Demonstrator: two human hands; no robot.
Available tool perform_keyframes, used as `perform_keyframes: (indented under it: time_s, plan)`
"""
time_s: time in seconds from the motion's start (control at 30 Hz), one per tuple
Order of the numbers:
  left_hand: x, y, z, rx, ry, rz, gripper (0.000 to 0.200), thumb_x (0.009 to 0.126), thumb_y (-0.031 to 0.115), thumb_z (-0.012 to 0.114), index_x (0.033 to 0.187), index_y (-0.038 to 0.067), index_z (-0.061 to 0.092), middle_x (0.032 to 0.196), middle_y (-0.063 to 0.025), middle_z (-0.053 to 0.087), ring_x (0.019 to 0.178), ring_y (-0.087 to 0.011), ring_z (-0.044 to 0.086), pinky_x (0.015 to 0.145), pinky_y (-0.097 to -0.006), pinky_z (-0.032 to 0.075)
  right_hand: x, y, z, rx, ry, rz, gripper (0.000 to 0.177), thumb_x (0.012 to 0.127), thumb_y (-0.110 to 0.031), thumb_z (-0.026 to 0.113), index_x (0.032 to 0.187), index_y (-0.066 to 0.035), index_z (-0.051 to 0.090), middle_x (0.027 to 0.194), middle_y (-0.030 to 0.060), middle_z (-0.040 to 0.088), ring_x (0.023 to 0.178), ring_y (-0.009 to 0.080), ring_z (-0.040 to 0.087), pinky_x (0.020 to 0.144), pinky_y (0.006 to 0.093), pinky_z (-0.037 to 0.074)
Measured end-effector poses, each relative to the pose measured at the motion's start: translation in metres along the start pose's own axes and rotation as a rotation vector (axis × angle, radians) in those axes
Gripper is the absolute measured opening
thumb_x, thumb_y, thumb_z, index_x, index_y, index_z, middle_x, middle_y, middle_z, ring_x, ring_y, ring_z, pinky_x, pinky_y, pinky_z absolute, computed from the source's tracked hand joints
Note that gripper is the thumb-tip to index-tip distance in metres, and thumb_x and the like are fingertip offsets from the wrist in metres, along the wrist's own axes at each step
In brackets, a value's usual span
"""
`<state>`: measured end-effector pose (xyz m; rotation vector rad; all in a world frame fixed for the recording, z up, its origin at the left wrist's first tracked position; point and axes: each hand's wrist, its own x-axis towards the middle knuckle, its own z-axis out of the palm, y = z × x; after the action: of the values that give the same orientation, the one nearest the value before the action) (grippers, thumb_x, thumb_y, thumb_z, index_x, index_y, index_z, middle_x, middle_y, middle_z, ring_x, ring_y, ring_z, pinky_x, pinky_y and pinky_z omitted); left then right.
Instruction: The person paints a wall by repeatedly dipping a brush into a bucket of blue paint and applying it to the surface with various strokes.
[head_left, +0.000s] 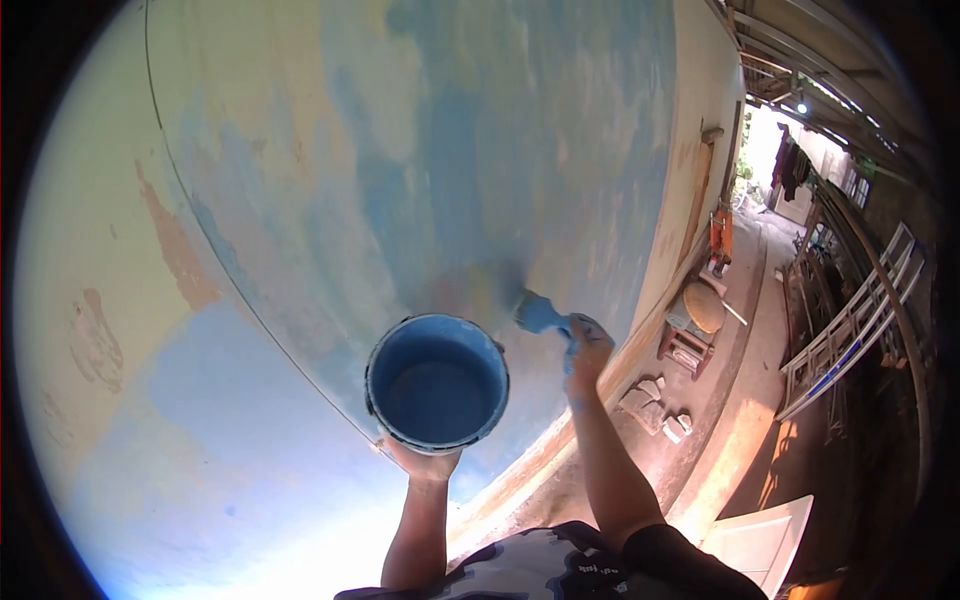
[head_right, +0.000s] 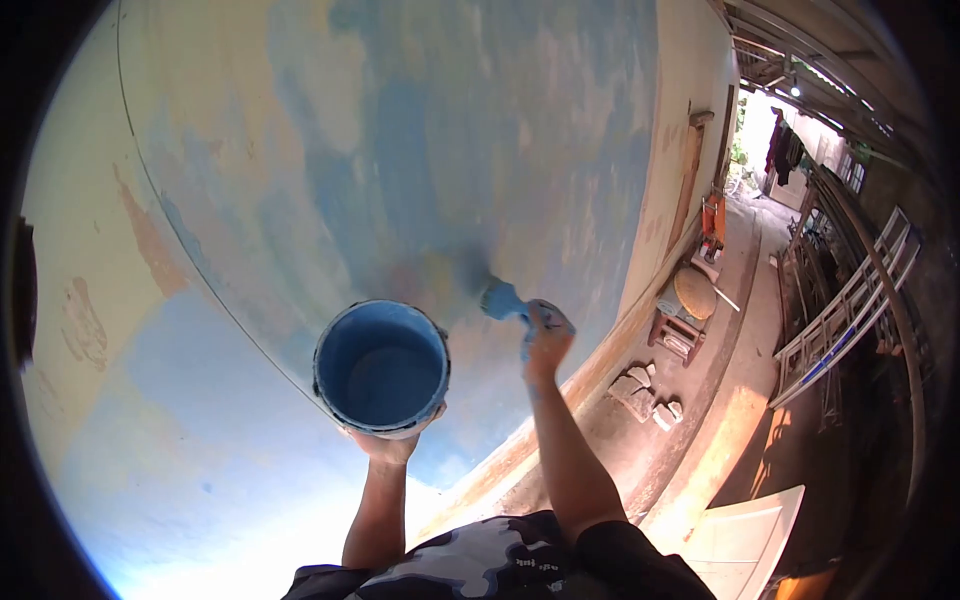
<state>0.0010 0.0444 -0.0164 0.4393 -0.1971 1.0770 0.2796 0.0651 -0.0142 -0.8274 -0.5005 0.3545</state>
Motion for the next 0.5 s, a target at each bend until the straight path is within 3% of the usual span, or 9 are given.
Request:
perform_keyframes:
  time_s: [0.1,0.3,0.37,0.4,0.47,0.5]
  plan:
    - [0.003,-0.012,-0.005,0.211,-0.004,0.181,0.067,0.104,0.056,0.043,0.152,0.009,0.041,0.156,-0.0156,0.044,0.143,-0.0359,0.043,0.117,-0.0545,0.039,0.01,-0.039,-0.028,0.081,-0.016,-0.009,0.018,0.094,-0.005,0.071,0.107,0.008,0.07,0.101,0.0119,0.071,0.089,0.0196,0.07,0.084,0.0315,0.06]
    - [0.046,-0.062,0.008,0.115,-0.248,-0.072,0.071,0.103,0.055,0.047,0.155,0.007,0.033,0.155,-0.0178,0.042,0.141,-0.0362,0.045,0.117,-0.0498,0.041,0.007,-0.201,-0.026,0.093,-0.197,-0.26,0.029,0.092,-0.008,0.074,0.114,0.008,0.065,0.107,0.019,0.071,0.096,0.0265,0.073,0.08,0.0349,0.063]
    - [0.051,-0.079,0.01,0.067,-0.343,-0.171,0.073,0.103,0.054,0.048,0.156,0.007,0.03,0.155,-0.0185,0.042,0.141,-0.0362,0.045,0.117,-0.0482,0.042,0.0,-0.236,-0.032,0.085,-0.385,-0.353,0.031,0.09,-0.005,0.073,0.115,0.009,0.063,0.11,0.0227,0.071,0.099,0.0308,0.074,0.076,0.0363,0.064]
    - [0.061,-0.088,0.014,0.039,-0.392,-0.22,0.074,0.103,0.054,0.048,0.156,0.006,0.029,0.155,-0.0189,0.041,0.14,-0.0363,0.046,0.117,-0.0474,0.042,-0.006,-0.247,-0.035,0.069,-0.371,-0.361,0.031,0.09,-0.005,0.073,0.115,0.009,0.063,0.11,0.0227,0.071,0.099,0.0308,0.074,0.076,0.0363,0.064]
    - [0.083,-0.108,0.023,-0.02,-0.494,-0.309,0.077,0.103,0.054,0.05,0.157,0.006,0.026,0.154,-0.0196,0.041,0.14,-0.0363,0.046,0.117,-0.0458,0.043,-0.016,-0.266,-0.037,0.011,-0.648,-0.3,0.03,0.086,-0.001,0.073,0.112,0.01,0.064,0.11,0.0252,0.071,0.099,0.0335,0.074,0.074,0.0375,0.065]
    - [0.082,-0.116,0.023,-0.036,-0.501,-0.319,0.077,0.103,0.054,0.05,0.157,0.006,0.026,0.154,-0.0196,0.041,0.14,-0.0363,0.046,0.117,-0.0458,0.043,-0.022,-0.281,-0.036,-0.121,-0.71,-0.199,0.026,0.086,-0.004,0.076,0.108,0.008,0.069,0.111,0.0232,0.071,0.099,0.0313,0.074,0.08,0.0351,0.064]
